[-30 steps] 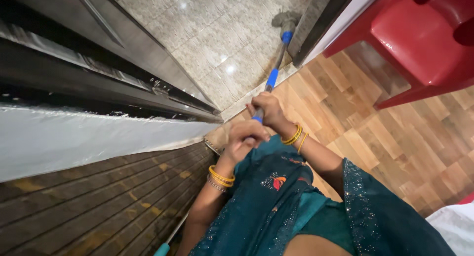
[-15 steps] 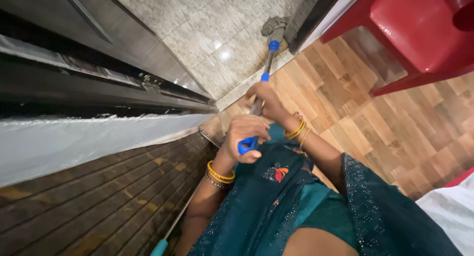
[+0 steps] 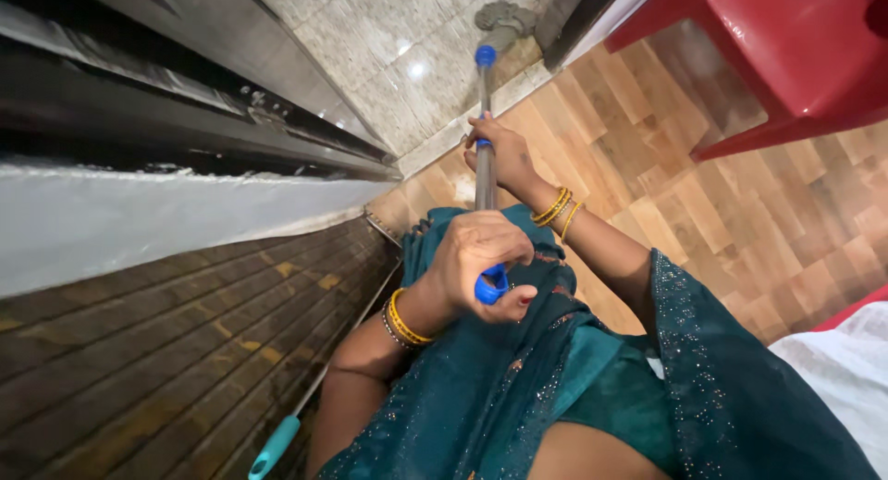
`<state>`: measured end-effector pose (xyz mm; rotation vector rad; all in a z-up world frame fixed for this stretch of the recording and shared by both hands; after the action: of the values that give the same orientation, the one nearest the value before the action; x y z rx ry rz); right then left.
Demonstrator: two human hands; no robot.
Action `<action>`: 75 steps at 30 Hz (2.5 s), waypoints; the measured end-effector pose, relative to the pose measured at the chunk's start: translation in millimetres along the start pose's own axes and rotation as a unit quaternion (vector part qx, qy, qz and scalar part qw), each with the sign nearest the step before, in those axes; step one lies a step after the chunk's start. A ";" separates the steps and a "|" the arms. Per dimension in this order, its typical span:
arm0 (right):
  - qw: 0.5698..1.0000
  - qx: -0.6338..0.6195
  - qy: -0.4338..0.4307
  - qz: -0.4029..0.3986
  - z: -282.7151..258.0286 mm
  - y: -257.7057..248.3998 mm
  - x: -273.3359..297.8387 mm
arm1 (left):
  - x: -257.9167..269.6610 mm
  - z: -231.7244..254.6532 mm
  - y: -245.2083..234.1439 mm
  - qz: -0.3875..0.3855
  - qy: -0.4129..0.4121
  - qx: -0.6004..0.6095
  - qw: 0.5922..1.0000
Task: The person mops a tiled bathroom floor using a blue-handled mop. They move the mop back and forth across the floor, covering areas near the toilet, a bucket, and the doorway. The person occasionally dips the mop into a bucket of water to wet it before continuing to mop.
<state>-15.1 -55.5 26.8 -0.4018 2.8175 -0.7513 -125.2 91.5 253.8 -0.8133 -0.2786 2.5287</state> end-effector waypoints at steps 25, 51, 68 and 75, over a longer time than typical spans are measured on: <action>0.946 -0.109 -0.187 -0.240 11.0 -8.6 33.0 | -68.4 78.5 125.8 0.149 -0.148 -0.152 0.966; 0.937 0.174 -0.221 -0.209 116.4 -115.3 66.3 | -1.7 23.6 221.4 0.351 -0.031 0.065 0.934; 0.989 0.053 -0.104 -0.088 153.2 -148.0 126.8 | -24.7 22.5 259.8 0.093 0.025 -0.026 0.995; 0.995 0.075 -0.060 -0.038 165.7 -137.8 154.8 | -15.6 31.0 267.7 0.017 0.008 -0.019 1.000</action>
<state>-89.7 -294.0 -62.4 -0.5133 2.6270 -0.9145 -231.3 -150.8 199.5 -0.8587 -0.3112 2.5549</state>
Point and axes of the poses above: each hand's wrist, its own x-axis away from the middle knuckle, its own y-axis out of the palm, z = x × y, the point moved 2 cm from there along -x, towards the middle knuckle
